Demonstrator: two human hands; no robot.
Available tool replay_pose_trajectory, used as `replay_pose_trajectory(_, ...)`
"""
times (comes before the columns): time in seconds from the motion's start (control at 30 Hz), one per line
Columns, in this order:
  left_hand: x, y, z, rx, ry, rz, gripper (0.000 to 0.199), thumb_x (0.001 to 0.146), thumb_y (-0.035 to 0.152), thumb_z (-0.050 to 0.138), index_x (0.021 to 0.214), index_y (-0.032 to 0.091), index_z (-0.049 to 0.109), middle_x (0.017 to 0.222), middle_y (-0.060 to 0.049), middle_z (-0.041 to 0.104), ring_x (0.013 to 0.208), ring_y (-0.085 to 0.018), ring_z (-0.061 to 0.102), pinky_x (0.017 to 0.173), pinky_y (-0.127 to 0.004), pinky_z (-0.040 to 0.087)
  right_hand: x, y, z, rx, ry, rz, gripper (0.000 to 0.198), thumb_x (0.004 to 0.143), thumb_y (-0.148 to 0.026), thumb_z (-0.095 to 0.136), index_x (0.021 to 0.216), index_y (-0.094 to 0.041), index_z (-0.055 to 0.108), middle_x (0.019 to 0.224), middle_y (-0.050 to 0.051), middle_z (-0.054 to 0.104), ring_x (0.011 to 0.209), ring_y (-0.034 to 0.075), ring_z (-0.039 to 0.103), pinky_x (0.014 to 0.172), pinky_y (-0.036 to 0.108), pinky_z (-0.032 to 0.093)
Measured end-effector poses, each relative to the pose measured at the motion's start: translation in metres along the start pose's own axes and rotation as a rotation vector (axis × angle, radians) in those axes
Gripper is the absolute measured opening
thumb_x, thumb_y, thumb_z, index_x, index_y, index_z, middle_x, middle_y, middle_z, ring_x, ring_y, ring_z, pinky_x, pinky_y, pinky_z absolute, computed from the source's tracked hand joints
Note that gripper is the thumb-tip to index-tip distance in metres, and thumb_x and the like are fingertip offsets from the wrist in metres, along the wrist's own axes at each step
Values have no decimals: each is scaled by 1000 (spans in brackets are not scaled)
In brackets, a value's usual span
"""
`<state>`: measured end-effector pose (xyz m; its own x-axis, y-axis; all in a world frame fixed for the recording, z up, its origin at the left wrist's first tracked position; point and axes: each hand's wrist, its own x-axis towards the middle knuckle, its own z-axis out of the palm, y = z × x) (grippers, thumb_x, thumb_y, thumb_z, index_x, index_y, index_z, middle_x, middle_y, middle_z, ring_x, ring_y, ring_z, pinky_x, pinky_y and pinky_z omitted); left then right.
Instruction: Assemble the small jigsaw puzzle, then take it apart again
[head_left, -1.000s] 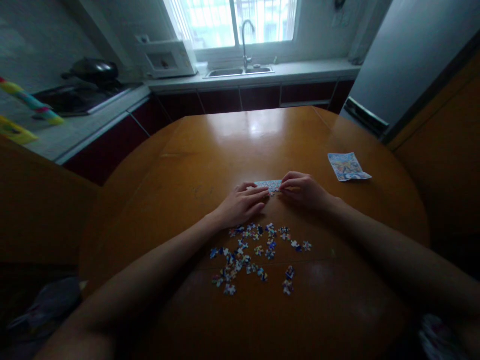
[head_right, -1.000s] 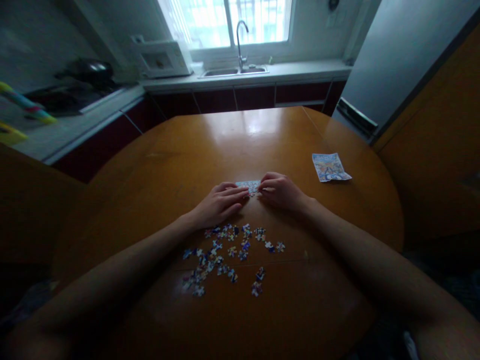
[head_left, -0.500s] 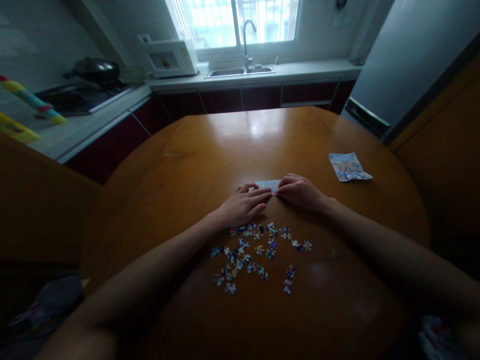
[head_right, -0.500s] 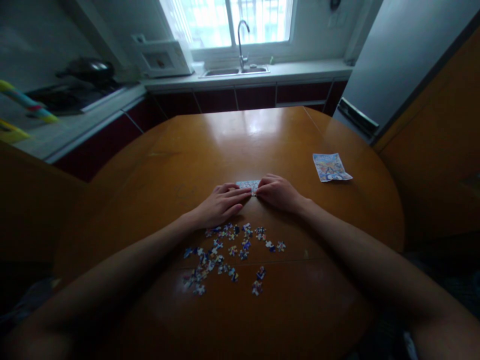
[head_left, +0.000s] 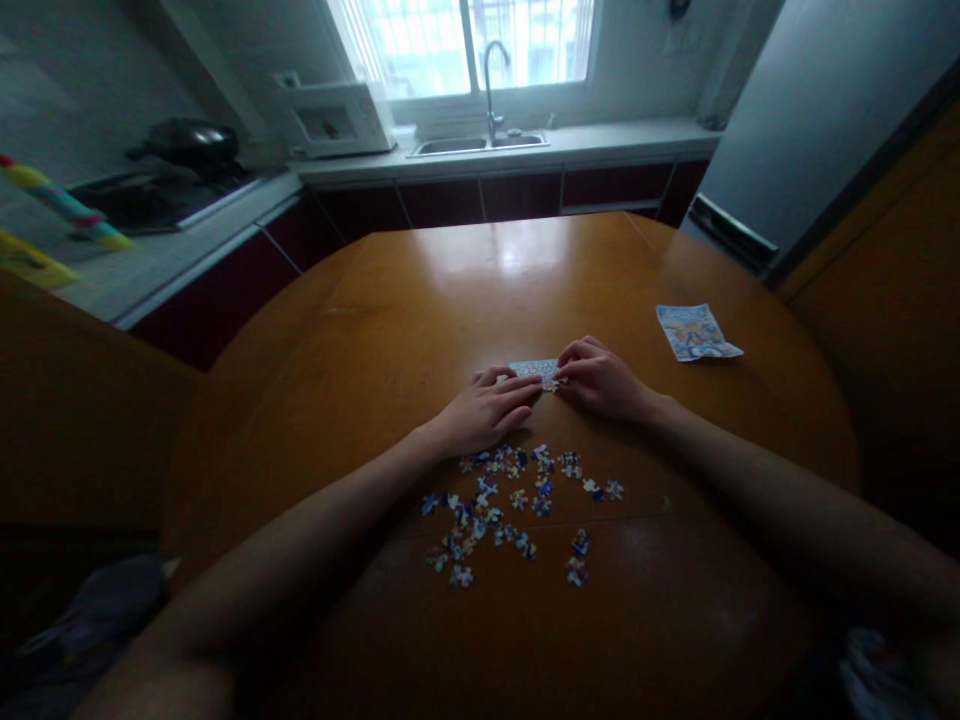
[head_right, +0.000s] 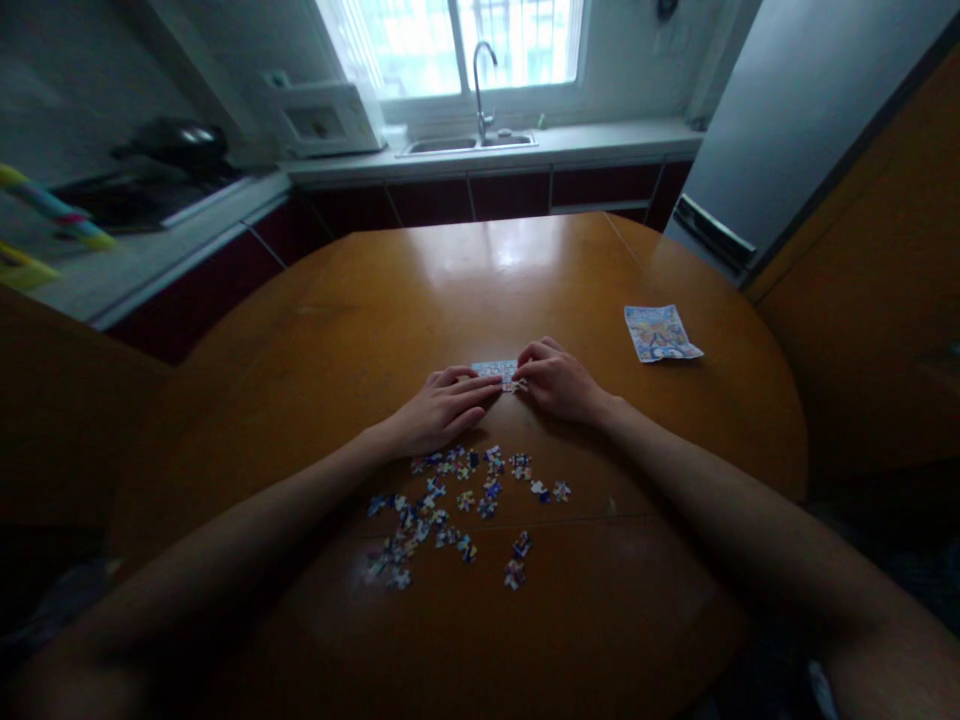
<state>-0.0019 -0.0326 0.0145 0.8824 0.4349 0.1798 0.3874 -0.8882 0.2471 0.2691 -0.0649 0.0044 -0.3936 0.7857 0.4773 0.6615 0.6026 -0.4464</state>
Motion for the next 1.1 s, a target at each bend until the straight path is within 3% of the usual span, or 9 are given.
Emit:
replay_pose_trajectory(0.1, -1, 1, 0, 5, -9, -8, 45, 106, 42, 38, 149, 34, 46, 155, 1, 47, 136, -31, 41, 114, -53, 32, 0, 7, 1, 5, 188, 68, 24, 87, -13, 57, 85, -23, 79, 92, 9, 68, 93, 25, 58, 83, 43, 51)
replay_pose_trajectory(0.17, -2, 2, -1, 18, 1, -15, 44, 106, 42, 40, 148, 35, 47, 159, 0, 42, 137, -31, 40, 115, -54, 33, -1, 9, 1, -7, 224, 93, 23, 86, -13, 57, 82, -22, 78, 91, 9, 68, 92, 25, 57, 82, 43, 51)
replay_pose_trajectory(0.27, -3, 4, -1, 20, 51, -37, 43, 105, 40, 42, 146, 31, 48, 159, -5, 38, 138, -30, 39, 117, -53, 34, -2, 7, 1, -21, 189, 104, 22, 87, -14, 58, 83, -22, 78, 92, 9, 69, 93, 26, 57, 83, 43, 50)
replay_pose_trajectory(0.53, -1, -4, 3, 25, 216, -138, 32, 104, 35, 45, 132, 23, 57, 144, -9, 50, 132, -28, 41, 116, -50, 37, -3, 6, 11, -74, 189, 239, 25, 89, -20, 56, 106, -20, 75, 106, 12, 66, 106, 29, 56, 96, 48, 48)
replay_pose_trajectory(0.67, -1, -5, 6, 67, 166, -128, 37, 104, 39, 45, 138, 30, 55, 148, -7, 47, 132, -31, 40, 113, -55, 36, -2, 3, 16, -144, 146, 301, 33, 90, -34, 59, 119, -21, 69, 117, 14, 63, 115, 34, 52, 98, 55, 44)
replay_pose_trajectory(0.83, -3, -4, 5, 112, 75, -84, 38, 103, 43, 46, 141, 42, 54, 157, -1, 38, 137, -34, 34, 113, -59, 32, -1, -8, 19, -204, 31, 279, 53, 87, -49, 63, 134, -23, 60, 132, 16, 57, 126, 38, 47, 101, 58, 40)
replay_pose_trajectory(0.97, -3, -4, 4, 106, 64, -89, 39, 103, 43, 47, 141, 43, 54, 158, -1, 37, 138, -35, 35, 113, -59, 32, 0, -8, 22, -205, 23, 311, 49, 88, -40, 61, 134, -22, 59, 133, 16, 57, 126, 38, 47, 102, 59, 40)
replay_pose_trajectory(1.1, -2, -1, 2, 80, 69, -95, 39, 102, 41, 48, 141, 42, 54, 156, -2, 39, 137, -35, 36, 114, -59, 32, 1, 1, 24, -143, 113, 351, 40, 90, -26, 52, 129, -21, 62, 128, 16, 61, 120, 35, 51, 102, 56, 42)
